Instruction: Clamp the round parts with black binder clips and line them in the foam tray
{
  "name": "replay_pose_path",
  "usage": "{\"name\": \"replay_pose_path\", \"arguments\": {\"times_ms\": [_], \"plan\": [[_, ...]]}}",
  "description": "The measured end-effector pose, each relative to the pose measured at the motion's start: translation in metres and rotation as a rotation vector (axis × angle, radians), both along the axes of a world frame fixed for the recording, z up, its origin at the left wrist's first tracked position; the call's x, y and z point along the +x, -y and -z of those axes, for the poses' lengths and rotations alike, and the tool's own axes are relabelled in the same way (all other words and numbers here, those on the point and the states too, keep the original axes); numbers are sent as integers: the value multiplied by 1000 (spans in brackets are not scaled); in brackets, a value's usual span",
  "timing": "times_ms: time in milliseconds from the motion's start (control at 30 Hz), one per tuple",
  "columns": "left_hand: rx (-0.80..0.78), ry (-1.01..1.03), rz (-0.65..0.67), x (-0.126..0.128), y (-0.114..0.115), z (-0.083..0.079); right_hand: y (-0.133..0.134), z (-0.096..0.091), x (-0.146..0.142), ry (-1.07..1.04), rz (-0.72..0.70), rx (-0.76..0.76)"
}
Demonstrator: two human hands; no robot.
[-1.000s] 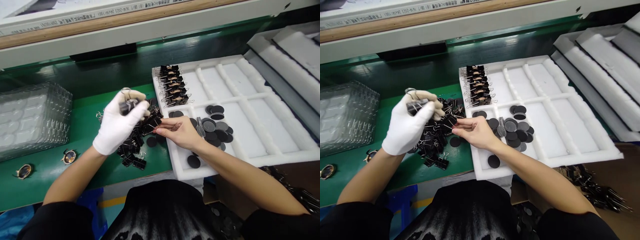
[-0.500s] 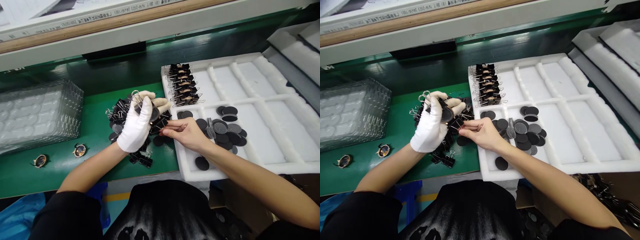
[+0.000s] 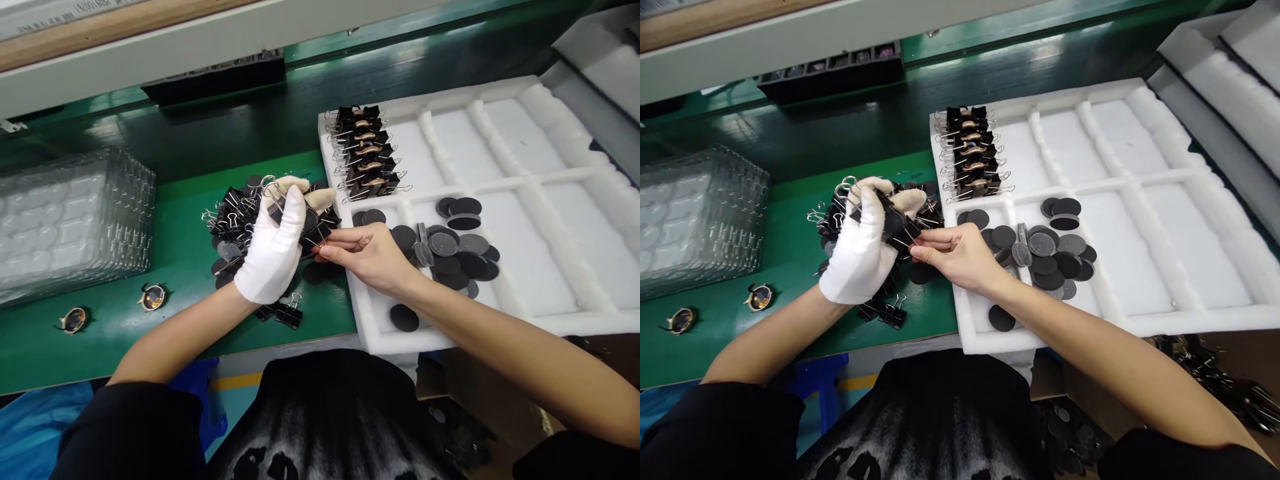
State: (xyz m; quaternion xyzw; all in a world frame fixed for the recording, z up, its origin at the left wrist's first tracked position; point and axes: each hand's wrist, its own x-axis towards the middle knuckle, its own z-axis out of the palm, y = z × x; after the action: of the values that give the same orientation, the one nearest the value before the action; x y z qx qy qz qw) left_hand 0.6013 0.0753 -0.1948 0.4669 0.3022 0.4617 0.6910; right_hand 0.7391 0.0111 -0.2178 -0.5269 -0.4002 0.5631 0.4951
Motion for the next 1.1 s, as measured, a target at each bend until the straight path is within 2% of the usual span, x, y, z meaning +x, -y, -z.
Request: {"name": "replay_pose_path", "arguments": {"times_ms": [133,333,633,767,833,967,1033,1100], "plan": [[-24,22,33,1,4,4,0,-1,0,2,0,18],[-93,31,55,-1,2,1,0,3,1,-31,-14,39],[-100,6,20,4,1,-2,-1,9,-2,-65,28,55],[-59,-54,79,-2,-5,-8,-1,6,2,-53,22,74],[41,-108,84,-12,-15,-13,0,1,9,83,74,142],[296,-254,140,-40,-38,-31,4,-9,29,643,217,416],[244,-357,223,-50,-44,-39,5,-12,39,884,210,568],[53,-441,371,-52,-45,-42,5,-13,46,1043,173,663]]}}
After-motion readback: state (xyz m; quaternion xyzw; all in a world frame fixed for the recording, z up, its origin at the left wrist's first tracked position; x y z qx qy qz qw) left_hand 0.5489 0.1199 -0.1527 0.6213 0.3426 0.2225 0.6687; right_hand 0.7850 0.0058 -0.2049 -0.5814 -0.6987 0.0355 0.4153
